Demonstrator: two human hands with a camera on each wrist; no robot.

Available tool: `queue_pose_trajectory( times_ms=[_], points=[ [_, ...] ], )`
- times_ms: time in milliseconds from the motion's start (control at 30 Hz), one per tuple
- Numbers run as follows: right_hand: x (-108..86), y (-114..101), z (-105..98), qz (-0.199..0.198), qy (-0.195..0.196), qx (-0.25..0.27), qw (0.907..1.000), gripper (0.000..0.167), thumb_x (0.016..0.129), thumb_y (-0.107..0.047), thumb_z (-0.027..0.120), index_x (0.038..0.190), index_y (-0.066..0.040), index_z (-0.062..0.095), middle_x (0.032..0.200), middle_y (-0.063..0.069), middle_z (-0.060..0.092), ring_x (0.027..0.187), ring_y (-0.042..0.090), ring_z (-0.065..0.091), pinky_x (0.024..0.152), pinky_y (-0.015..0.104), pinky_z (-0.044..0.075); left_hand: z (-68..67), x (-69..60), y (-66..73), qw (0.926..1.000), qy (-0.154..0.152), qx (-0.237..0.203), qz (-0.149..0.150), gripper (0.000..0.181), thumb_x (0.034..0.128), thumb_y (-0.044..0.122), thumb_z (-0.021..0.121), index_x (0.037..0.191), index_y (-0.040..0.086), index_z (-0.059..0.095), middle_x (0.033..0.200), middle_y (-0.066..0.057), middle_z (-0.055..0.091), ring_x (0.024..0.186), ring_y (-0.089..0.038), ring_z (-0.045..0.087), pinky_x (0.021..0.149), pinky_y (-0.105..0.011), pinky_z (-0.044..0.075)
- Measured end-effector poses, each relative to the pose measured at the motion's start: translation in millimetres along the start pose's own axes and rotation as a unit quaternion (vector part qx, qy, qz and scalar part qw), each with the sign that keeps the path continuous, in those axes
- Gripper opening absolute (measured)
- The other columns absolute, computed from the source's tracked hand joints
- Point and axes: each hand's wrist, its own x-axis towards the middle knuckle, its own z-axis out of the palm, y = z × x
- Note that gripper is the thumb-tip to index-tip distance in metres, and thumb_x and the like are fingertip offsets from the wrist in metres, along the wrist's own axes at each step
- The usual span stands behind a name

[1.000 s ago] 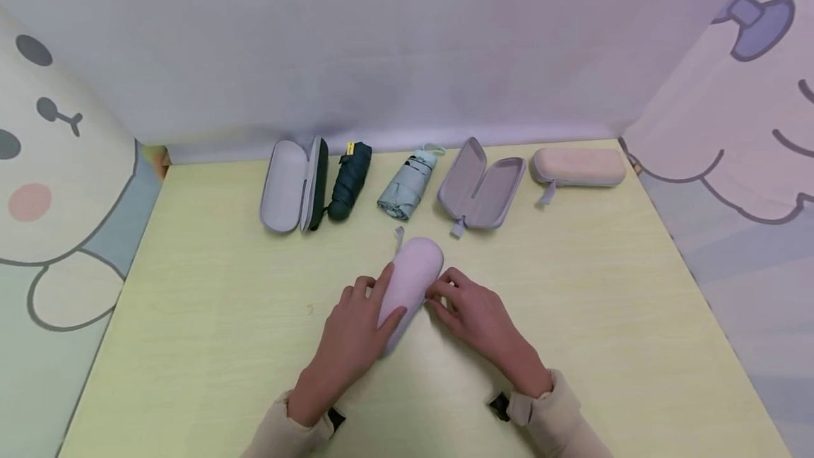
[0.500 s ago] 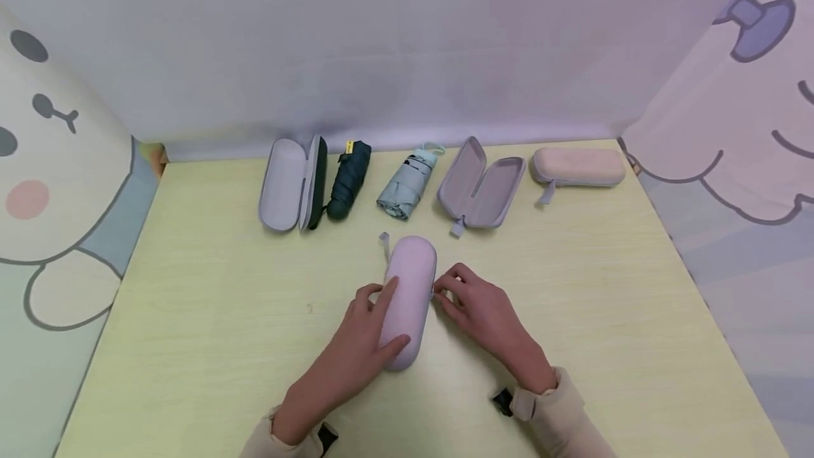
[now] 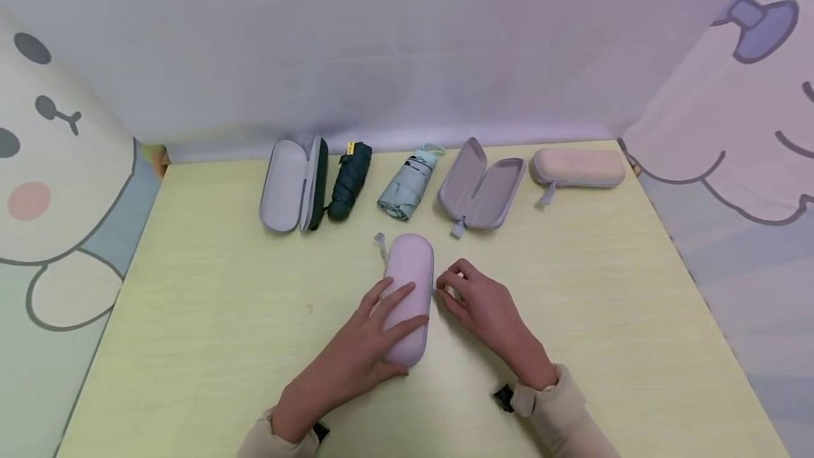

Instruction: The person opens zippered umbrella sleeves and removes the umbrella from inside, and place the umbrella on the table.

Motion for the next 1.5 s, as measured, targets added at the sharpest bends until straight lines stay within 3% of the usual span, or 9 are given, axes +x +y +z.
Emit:
queue_pose_trajectory(
  times_ms=[300, 500, 1033, 1500],
  points=[
    [3.2, 2, -2, -0.002, 0.007, -0.010, 0.9999, 0.009, 0.093, -0.018, 0.080, 0.096, -0.024, 0.074, 0.103, -0.006, 0.065, 0.065, 0.002, 0.053, 0.056, 0.021, 0.045, 6.2, 10.0, -1.1, 0.9994, 0.025, 0.025, 0.004, 0.078, 0.0791, 0.053, 0.088, 0.147, 0.034, 0.055, 0.168, -0.004, 0.033, 0.156, -0.034, 0.026, 0.113, -0.050, 0.049],
    [3.5, 2, -2, -0.008, 0.010, -0.012, 0.9998, 0.009, 0.094, -0.016, 0.079, 0.097, -0.024, 0.074, 0.104, -0.006, 0.065, 0.064, 0.003, 0.056, 0.056, 0.021, 0.046, 6.7, 14.2, 1.7, 0.9988, 0.020, 0.040, -0.016, 0.078, 0.0787, 0.057, 0.087, 0.146, 0.033, 0.055, 0.167, -0.003, 0.034, 0.155, -0.032, 0.026, 0.113, -0.047, 0.050],
    [-1.0, 2, -1, -0.014, 0.006, -0.008, 0.9999, 0.010, 0.093, -0.016, 0.080, 0.098, -0.023, 0.074, 0.105, -0.006, 0.065, 0.064, 0.003, 0.054, 0.056, 0.020, 0.044, 11.4, 16.3, 1.9, 0.9972, 0.059, 0.044, -0.009, 0.078, 0.0743, 0.056, 0.091, 0.141, 0.031, 0.059, 0.162, -0.004, 0.038, 0.152, -0.033, 0.030, 0.108, -0.046, 0.054],
    [-4.3, 2, -1, -0.009, 0.006, -0.002, 0.9999, 0.009, 0.093, -0.017, 0.079, 0.098, -0.023, 0.074, 0.104, -0.007, 0.065, 0.065, 0.001, 0.053, 0.056, 0.019, 0.045, 11.6, 21.6, 3.0, 0.9965, 0.070, 0.044, -0.017, 0.078, 0.0737, 0.055, 0.091, 0.141, 0.032, 0.059, 0.161, -0.005, 0.040, 0.151, -0.034, 0.032, 0.104, -0.045, 0.056]
  ],
)
